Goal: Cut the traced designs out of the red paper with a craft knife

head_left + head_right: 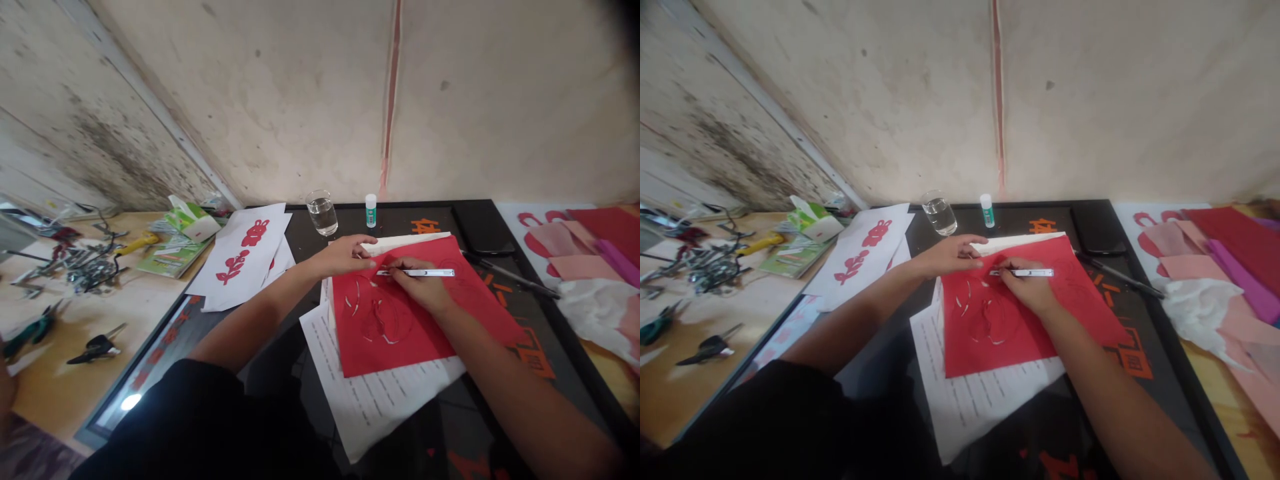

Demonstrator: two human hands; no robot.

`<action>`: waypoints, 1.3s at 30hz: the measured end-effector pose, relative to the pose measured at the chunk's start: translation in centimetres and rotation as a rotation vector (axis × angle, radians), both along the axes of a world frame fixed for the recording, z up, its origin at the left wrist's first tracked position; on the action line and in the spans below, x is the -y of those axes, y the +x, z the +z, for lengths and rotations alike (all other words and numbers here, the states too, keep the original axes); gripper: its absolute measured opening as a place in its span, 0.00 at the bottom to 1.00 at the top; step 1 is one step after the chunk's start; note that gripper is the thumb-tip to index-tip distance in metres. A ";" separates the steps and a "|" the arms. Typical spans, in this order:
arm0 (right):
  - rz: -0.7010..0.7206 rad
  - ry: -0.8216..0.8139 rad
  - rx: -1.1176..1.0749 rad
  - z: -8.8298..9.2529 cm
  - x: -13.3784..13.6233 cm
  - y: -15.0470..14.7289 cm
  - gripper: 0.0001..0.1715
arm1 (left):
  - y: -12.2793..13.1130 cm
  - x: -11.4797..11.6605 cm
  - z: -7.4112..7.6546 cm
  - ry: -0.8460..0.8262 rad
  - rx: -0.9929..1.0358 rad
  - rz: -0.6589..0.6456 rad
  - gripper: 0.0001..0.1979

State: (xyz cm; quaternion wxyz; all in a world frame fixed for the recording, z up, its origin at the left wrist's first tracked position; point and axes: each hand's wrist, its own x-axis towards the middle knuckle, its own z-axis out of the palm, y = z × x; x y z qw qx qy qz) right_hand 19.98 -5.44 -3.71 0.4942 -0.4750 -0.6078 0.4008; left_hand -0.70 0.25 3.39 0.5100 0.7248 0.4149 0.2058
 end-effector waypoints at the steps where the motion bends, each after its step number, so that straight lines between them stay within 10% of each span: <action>1: -0.014 0.000 -0.011 -0.1 -0.1 0.0 0.06 | -0.4 0.1 0.0 -0.016 -0.002 0.021 0.30; 18: -0.179 0.060 -0.252 1.9 1.0 -0.9 0.06 | -3.2 4.2 -2.4 -0.382 0.518 0.362 0.28; 33: 0.073 0.018 -0.194 1.5 1.8 -1.9 0.08 | -3.3 4.9 -4.1 -0.349 0.647 0.456 0.34; 39: -0.039 0.060 -0.207 0.9 1.5 -1.5 0.06 | -3.5 5.0 -4.7 -0.365 0.648 0.486 0.33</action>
